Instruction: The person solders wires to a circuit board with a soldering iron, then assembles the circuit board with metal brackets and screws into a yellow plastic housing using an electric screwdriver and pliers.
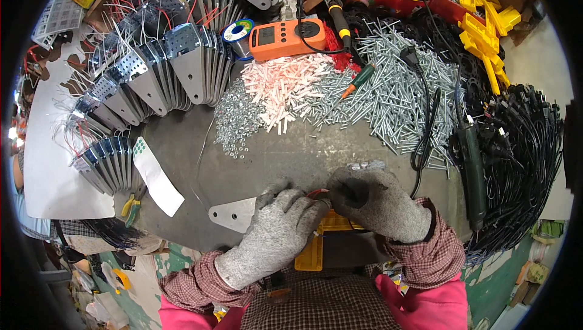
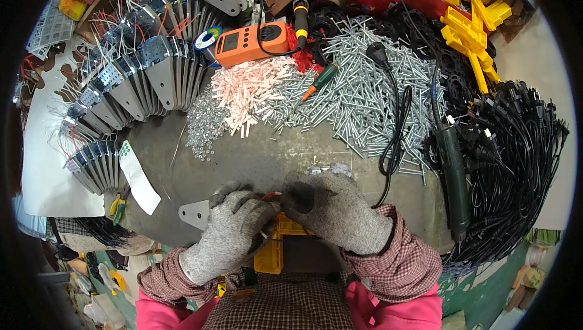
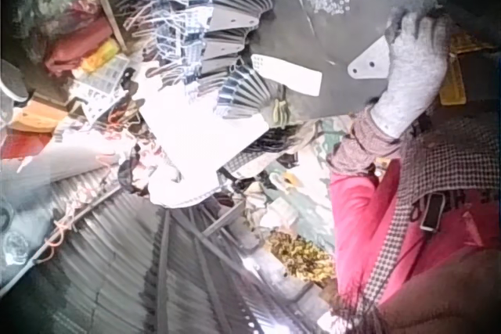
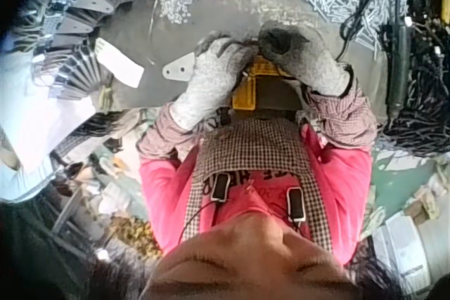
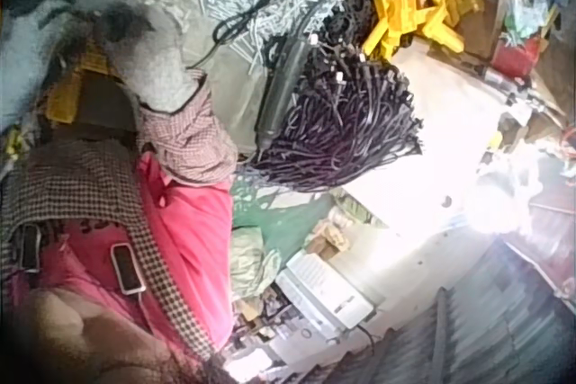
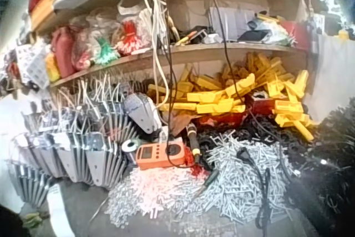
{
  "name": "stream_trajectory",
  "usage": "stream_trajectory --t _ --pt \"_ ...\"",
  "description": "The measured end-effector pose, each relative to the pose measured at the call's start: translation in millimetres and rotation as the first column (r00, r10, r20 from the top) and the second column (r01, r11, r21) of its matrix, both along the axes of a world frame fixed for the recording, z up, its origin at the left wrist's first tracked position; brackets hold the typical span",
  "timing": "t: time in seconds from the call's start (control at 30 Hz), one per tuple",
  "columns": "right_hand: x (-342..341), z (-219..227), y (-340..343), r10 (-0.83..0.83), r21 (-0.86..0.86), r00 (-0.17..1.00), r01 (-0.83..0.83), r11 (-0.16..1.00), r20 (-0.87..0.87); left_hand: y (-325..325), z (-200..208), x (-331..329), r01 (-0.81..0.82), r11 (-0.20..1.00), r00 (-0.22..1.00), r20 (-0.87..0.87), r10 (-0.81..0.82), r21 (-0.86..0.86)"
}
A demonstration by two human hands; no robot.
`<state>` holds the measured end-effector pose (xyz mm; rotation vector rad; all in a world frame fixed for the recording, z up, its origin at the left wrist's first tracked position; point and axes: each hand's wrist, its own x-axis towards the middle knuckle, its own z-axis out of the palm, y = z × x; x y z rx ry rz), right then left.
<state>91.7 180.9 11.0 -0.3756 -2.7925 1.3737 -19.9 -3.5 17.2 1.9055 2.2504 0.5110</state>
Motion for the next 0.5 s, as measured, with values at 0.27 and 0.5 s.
stream_trajectory --t 0.27,0.5 --pt "-11 2 44 -0.362 -0.201 0.925 0.335 0.921 -0.115 -17 3 -5 0.093 0.994 0.974 0.211 -0.079 -0.056" --pt "-81 19 105 -0.015 0.713 0.999 0.043 0.7 -0.046 -27 -16 -30 -0.049 0.984 0.974 0.225 0.009 0.171"
